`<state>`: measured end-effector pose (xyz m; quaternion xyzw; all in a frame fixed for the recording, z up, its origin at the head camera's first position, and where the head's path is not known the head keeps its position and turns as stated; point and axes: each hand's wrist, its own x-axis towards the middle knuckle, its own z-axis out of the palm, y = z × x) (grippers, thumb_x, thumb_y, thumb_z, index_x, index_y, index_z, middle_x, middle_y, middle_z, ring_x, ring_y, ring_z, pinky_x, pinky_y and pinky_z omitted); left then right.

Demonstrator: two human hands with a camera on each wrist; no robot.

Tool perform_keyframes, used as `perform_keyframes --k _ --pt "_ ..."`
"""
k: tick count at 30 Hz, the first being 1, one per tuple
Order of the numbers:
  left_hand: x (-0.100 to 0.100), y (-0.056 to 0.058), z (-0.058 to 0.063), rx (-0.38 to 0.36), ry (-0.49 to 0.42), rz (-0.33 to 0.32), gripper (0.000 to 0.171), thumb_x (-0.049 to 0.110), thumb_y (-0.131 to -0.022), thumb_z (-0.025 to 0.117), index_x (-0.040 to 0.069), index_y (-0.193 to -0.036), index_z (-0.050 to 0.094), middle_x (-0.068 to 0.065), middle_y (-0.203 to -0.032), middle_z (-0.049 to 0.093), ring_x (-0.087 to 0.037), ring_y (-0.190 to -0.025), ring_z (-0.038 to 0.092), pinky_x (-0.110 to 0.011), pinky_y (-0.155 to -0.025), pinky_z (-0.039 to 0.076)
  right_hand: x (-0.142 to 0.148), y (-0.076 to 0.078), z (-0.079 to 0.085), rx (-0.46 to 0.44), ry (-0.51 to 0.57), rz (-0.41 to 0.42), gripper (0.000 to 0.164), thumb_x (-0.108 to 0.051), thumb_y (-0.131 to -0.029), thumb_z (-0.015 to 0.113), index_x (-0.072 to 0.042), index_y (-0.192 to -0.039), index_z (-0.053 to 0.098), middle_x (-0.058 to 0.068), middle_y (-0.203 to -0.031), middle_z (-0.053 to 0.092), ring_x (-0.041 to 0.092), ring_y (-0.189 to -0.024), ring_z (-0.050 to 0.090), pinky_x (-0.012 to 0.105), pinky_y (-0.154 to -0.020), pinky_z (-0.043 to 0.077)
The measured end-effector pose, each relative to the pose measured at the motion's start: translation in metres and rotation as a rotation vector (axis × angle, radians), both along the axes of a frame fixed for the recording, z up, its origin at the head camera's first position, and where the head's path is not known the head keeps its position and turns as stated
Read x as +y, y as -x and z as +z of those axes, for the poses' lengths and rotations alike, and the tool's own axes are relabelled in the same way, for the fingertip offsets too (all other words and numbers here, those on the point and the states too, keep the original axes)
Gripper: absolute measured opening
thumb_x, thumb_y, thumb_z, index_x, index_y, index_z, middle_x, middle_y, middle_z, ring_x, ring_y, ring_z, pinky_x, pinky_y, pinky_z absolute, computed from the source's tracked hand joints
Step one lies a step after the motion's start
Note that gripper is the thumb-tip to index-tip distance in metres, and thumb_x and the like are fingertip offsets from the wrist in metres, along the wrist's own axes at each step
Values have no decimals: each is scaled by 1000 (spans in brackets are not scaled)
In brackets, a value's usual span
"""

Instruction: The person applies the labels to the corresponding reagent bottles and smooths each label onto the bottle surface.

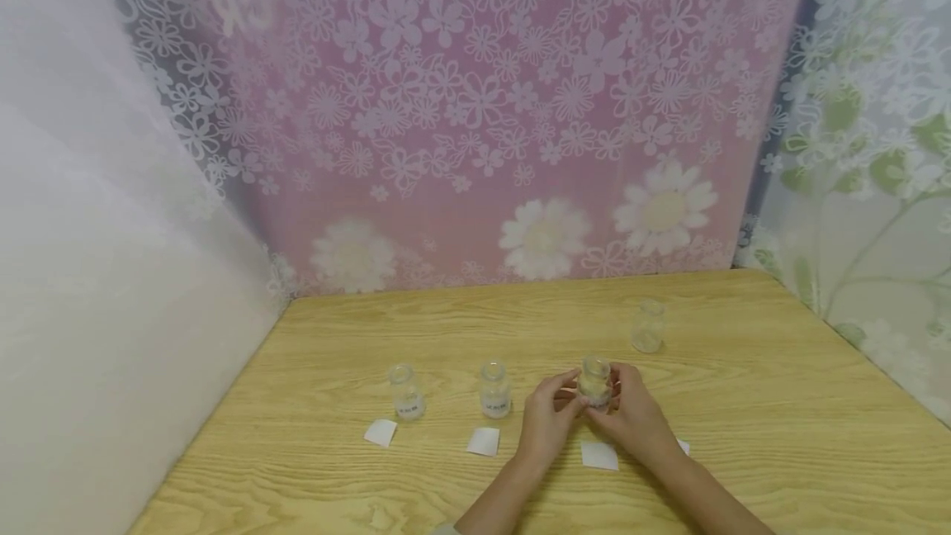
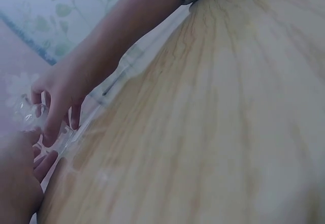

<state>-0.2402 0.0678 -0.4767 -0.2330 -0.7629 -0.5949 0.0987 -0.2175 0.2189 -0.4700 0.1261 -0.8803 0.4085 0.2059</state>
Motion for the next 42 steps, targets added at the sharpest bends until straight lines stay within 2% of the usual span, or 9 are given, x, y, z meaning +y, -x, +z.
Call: perform_keyframes --k 4,10,16,22,25,29,33,38,42 --pt "-1 0 0 -30 -21 -10 37 9 -83 66 10 -120 60 2 -102 59 -10 -91 59 -17 -74 48 -5 0 1 40 -64 -34 67 -12 -73 79 10 -118 35 18 -102 48 25 -85 54 32 -68 51" --pt "-1 0 0 -68 -40 -3 35 8 -84 65 10 -119 60 2 -101 59 -12 -92 59 -18 -74 48 4 -2 3 115 -73 96 58 3 -72 76 6 -116 38 12 -100 50 21 -82 57 24 -67 52" --pt "-2 -1 0 -81 -76 -27 34 6 -85 64 8 -119 60 0 -101 59 -14 -92 60 -18 -71 49 22 3 3 257 -121 189 48 17 -68 70 2 -109 49 8 -97 56 24 -82 61 29 -67 53" --pt "-2 -1 0 -81 -88 -43 34 7 -85 64 6 -118 60 -3 -102 60 -15 -91 60 -18 -71 50 31 4 3 203 -50 233 32 10 -80 64 -3 -107 54 7 -99 60 21 -83 61 27 -67 52" --pt "-3 0 0 -85 -95 -44 33 7 -84 64 6 -118 61 -3 -101 60 -16 -91 60 -18 -70 50 31 3 3 168 -20 254 31 9 -81 64 -1 -108 53 9 -101 59 24 -84 61 29 -68 53" --pt "-4 1 -1 -92 -90 -47 34 8 -84 65 8 -118 62 -2 -101 60 -14 -90 60 -19 -71 50 26 2 2 106 10 239 38 9 -76 70 1 -107 49 12 -102 55 27 -84 60 32 -68 53" --pt "-5 3 -3 -76 -59 -50 35 11 -84 65 10 -119 62 0 -102 60 -11 -91 60 -18 -73 49 16 0 2 66 0 152 43 -8 -74 77 -1 -103 46 10 -98 52 22 -82 58 28 -67 52" --pt "-6 3 -2 -65 -52 -58 36 10 -84 64 8 -119 61 -1 -102 61 -13 -91 60 -18 -72 49 7 -1 3 138 -57 93 42 -13 -75 77 -3 -96 42 6 -91 48 20 -79 57 23 -65 52" --pt "-5 1 -1 -82 -73 -57 36 9 -83 65 6 -119 61 -4 -103 61 -18 -92 61 -18 -71 49 12 -3 6 202 -108 140 38 -5 -75 74 -3 -97 43 3 -90 48 20 -79 59 24 -67 52"
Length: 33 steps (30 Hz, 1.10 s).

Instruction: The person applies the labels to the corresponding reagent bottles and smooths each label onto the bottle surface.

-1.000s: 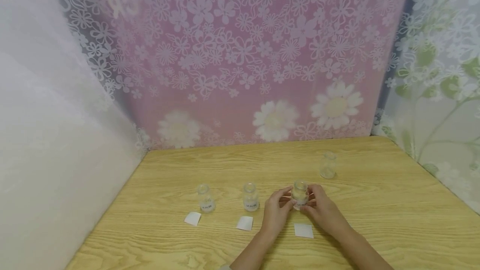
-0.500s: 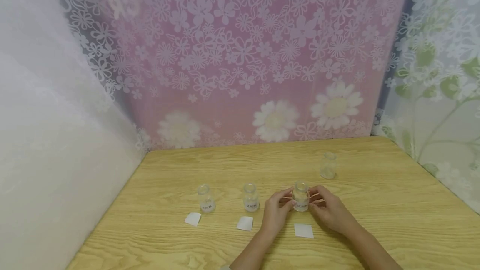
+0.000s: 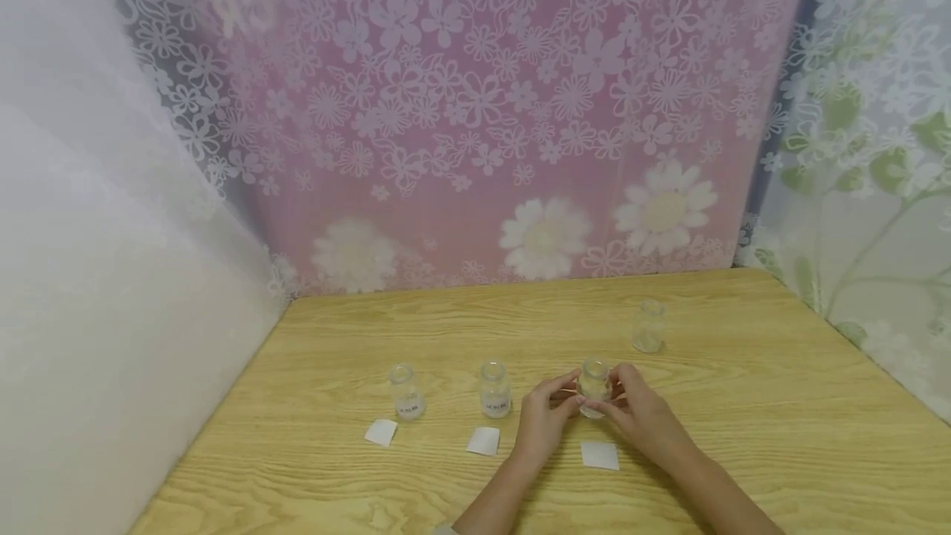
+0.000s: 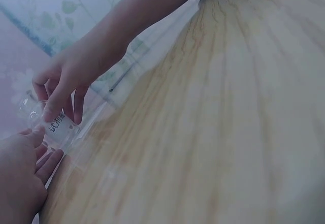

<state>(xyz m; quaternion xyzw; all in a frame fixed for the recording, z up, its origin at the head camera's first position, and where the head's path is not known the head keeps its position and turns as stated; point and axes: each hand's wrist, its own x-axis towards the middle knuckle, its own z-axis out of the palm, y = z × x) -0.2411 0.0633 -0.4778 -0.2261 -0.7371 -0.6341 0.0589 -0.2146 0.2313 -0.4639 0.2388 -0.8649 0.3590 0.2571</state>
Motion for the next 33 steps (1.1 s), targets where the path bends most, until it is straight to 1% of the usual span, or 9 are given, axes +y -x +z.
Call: perform_keyframes --k 6,13,17,21,24,26,29,31,33 --pt "1 -1 1 -32 -17 1 37 6 -82 65 6 -119 61 -5 -103 60 -20 -93 61 -19 -72 49 16 1 2 -10 -22 75 30 3 -80 67 -4 -105 52 4 -98 58 22 -83 61 27 -68 52" --pt "1 -1 2 58 69 23 42 -4 -79 67 7 -119 62 -3 -100 61 -17 -91 61 -20 -77 48 25 7 -4 -33 -52 91 38 5 -75 70 -7 -107 53 2 -94 62 19 -82 63 26 -68 52" --pt "1 0 1 69 67 35 44 -6 -76 69 7 -117 63 -3 -99 61 -17 -88 62 -20 -76 49 24 9 -6 -23 -75 88 41 6 -73 72 -7 -106 52 1 -89 61 18 -79 64 25 -66 52" --pt "1 3 -3 67 62 40 43 -4 -76 70 8 -117 63 -3 -98 63 -15 -86 62 -19 -75 48 21 8 -5 -24 -84 118 42 2 -73 75 -3 -106 49 3 -91 60 20 -78 64 27 -65 53" --pt "0 4 -4 74 69 40 42 -3 -77 69 8 -117 63 -4 -98 63 -12 -86 62 -18 -75 48 15 6 -5 -39 -83 79 46 -8 -71 79 -3 -104 47 3 -91 59 19 -76 63 26 -64 53" --pt "0 4 -3 81 73 38 42 -2 -77 69 9 -117 63 -5 -98 64 -11 -86 62 -18 -75 48 9 5 -5 -4 -102 17 50 -14 -67 83 -2 -100 47 2 -87 58 16 -72 62 22 -61 51" --pt "0 4 -3 98 81 38 41 -2 -77 69 8 -117 63 -5 -98 63 -11 -86 62 -17 -74 48 0 4 -5 103 -147 -63 54 -18 -61 86 -2 -94 46 1 -80 54 11 -64 58 16 -56 48" --pt "0 3 -3 104 78 39 42 -3 -76 69 8 -116 63 -4 -98 63 -12 -86 62 -17 -74 48 -3 3 -4 187 -173 -76 55 -18 -60 86 0 -92 45 1 -78 52 10 -62 56 14 -54 47" --pt "0 3 -2 108 72 39 42 -3 -76 69 7 -116 63 -4 -98 63 -14 -87 63 -17 -75 48 -4 3 -3 232 -175 -58 54 -15 -59 86 1 -92 45 1 -78 51 10 -62 56 15 -55 47"
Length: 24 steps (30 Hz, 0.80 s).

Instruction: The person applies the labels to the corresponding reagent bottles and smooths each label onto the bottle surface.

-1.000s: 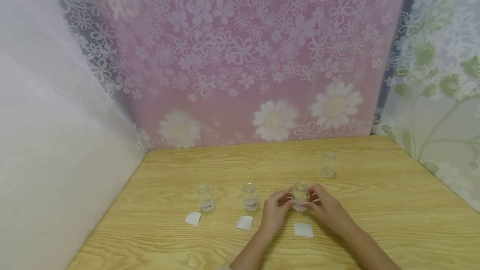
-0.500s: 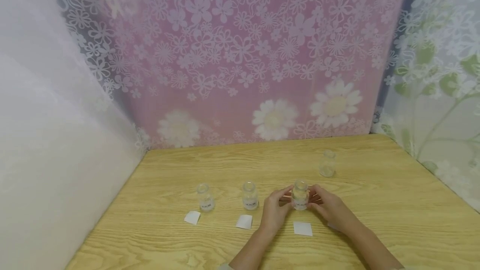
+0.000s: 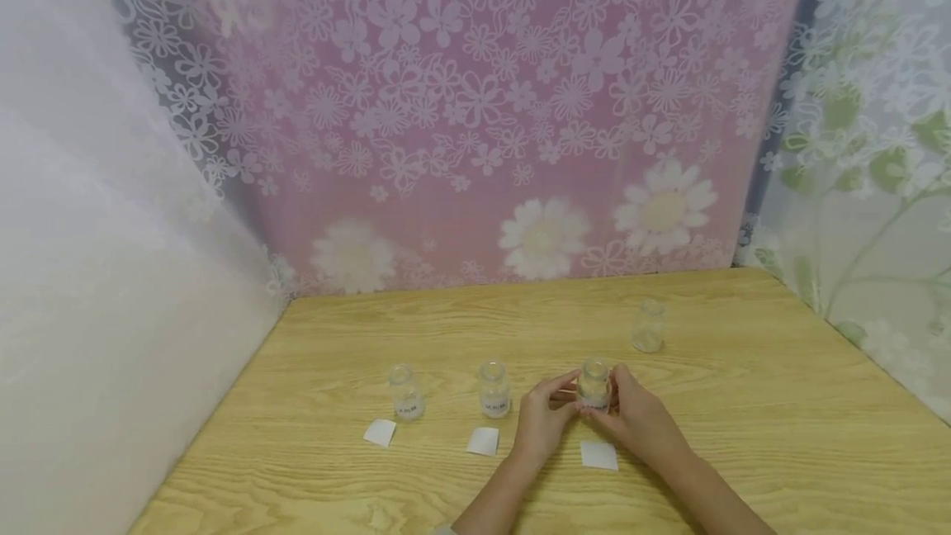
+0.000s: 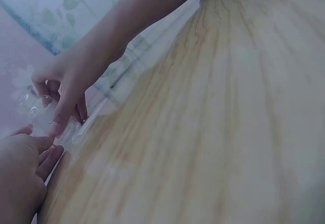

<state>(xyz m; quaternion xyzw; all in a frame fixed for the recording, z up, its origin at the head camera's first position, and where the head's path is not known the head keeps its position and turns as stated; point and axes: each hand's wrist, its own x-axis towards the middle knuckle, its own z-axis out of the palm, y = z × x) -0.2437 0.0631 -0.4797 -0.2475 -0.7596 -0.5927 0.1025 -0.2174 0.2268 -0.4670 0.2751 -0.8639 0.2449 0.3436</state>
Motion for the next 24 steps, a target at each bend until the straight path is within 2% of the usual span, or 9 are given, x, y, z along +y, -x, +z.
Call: perform_keyframes --k 2,10,17,24 --pt "0 0 1 -2 -2 0 43 -4 -75 69 7 -117 63 -4 -98 63 -16 -87 63 -18 -75 48 1 -1 1 -8 15 27 53 -11 -60 85 1 -94 46 2 -79 53 11 -63 58 16 -56 48" --pt "0 -2 2 -1 10 17 47 -9 -73 70 6 -117 63 -4 -97 63 -16 -87 62 -18 -75 48 10 -1 1 -163 56 78 45 -4 -68 79 -3 -99 47 -1 -83 59 10 -72 61 21 -62 51" --pt "1 0 1 -15 13 28 47 -9 -73 70 8 -117 63 -2 -97 62 -14 -87 62 -18 -75 48 17 3 0 -101 -6 76 40 5 -66 76 -2 -91 47 0 -79 59 12 -70 61 21 -61 51" --pt "-3 3 1 -36 -13 -21 44 -4 -77 69 7 -119 62 -3 -98 63 -16 -89 62 -19 -76 48 19 4 0 -116 8 76 35 7 -71 72 -4 -91 47 0 -79 60 10 -69 60 22 -57 50"
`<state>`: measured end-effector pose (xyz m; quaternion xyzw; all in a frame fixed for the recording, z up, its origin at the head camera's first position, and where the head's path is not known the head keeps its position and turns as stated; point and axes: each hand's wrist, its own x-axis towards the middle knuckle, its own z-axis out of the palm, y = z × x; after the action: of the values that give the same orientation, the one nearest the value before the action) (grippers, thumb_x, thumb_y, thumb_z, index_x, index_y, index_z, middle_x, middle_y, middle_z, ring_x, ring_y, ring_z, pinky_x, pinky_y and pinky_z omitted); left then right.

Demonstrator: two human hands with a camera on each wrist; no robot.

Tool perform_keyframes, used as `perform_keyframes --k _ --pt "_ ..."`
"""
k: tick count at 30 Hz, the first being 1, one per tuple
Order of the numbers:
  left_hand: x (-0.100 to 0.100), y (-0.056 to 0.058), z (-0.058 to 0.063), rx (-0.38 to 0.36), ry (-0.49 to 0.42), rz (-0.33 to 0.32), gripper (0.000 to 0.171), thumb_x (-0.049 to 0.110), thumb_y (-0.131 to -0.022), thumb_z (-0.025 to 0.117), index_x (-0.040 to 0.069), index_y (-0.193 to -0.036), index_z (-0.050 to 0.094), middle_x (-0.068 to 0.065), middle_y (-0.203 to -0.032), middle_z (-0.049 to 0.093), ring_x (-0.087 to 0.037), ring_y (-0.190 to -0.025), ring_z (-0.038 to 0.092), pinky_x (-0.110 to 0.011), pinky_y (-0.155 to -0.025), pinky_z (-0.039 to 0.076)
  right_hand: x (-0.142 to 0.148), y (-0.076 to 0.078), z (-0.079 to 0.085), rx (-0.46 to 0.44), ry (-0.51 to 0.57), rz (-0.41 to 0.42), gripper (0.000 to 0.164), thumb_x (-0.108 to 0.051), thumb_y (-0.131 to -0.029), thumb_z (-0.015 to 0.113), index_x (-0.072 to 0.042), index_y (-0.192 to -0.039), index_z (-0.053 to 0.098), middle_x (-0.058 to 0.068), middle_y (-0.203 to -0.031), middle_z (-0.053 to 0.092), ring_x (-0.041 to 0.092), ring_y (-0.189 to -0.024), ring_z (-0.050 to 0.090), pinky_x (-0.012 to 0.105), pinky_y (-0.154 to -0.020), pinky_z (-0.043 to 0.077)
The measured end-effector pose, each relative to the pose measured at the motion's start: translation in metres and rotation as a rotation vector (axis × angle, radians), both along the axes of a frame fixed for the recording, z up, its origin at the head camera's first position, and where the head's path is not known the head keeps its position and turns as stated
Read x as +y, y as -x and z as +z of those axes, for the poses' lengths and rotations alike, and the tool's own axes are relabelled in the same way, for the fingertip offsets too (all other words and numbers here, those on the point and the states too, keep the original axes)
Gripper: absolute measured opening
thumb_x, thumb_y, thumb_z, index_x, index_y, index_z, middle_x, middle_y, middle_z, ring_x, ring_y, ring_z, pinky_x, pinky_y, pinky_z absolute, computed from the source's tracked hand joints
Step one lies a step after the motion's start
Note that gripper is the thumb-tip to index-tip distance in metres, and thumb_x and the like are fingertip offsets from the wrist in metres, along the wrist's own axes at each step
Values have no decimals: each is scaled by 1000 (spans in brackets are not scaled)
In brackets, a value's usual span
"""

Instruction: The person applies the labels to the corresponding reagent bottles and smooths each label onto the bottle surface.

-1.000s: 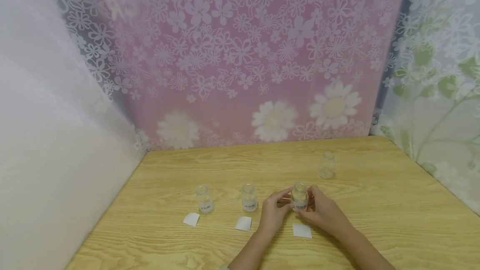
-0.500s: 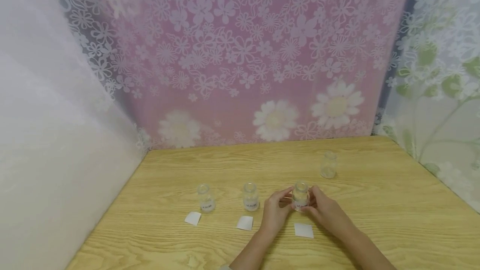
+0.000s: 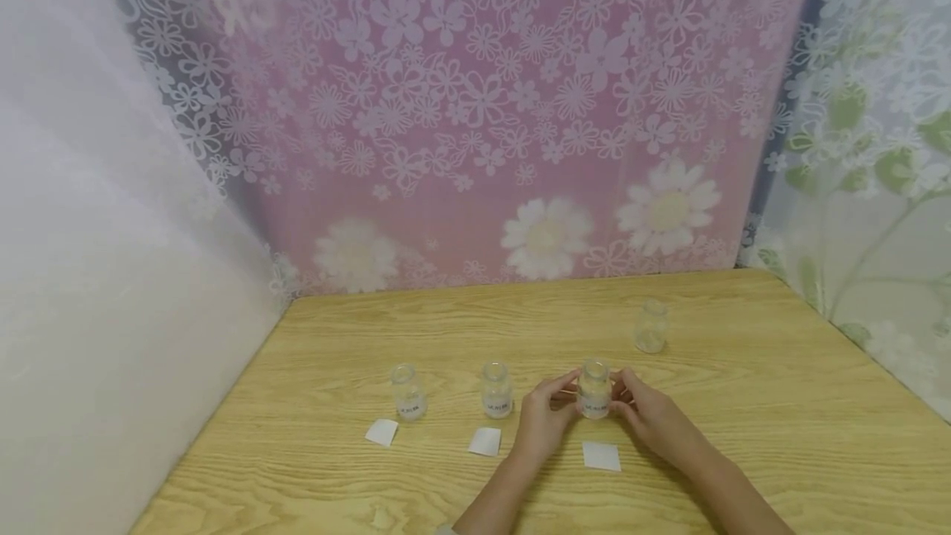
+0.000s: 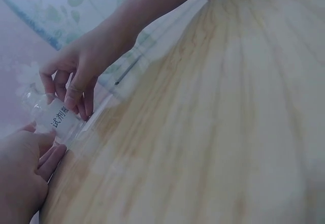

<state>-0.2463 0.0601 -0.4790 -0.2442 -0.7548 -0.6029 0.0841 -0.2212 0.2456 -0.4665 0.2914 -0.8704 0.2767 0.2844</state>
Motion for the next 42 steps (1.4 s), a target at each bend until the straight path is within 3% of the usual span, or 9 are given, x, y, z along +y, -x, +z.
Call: perform_keyframes --k 14,27,35,42 --pt "-2 1 3 -102 -23 -44 35 6 -84 65 11 -119 63 0 -97 62 -7 -87 59 -18 -72 49 4 -2 -1 -72 42 25 25 6 -80 64 -5 -94 47 3 -89 61 13 -76 60 24 -60 51" --pt "-2 0 3 -77 -24 -60 35 3 -87 62 7 -121 59 -3 -99 60 -10 -89 59 -19 -72 49 1 -3 -2 -138 110 38 33 2 -82 66 3 -110 47 -1 -89 54 12 -76 59 23 -61 52" --pt "-1 -3 2 -119 -13 -22 31 7 -87 63 7 -118 59 2 -102 58 -11 -93 58 -19 -74 48 1 -3 -4 -166 152 46 40 4 -81 66 6 -114 44 0 -88 54 10 -76 58 25 -62 52" --pt "0 -2 1 -35 32 39 25 2 -86 62 4 -112 62 -2 -100 61 -12 -91 59 -24 -80 47 2 -1 -3 -161 198 3 36 8 -81 64 4 -112 48 2 -86 56 9 -75 57 25 -61 52"
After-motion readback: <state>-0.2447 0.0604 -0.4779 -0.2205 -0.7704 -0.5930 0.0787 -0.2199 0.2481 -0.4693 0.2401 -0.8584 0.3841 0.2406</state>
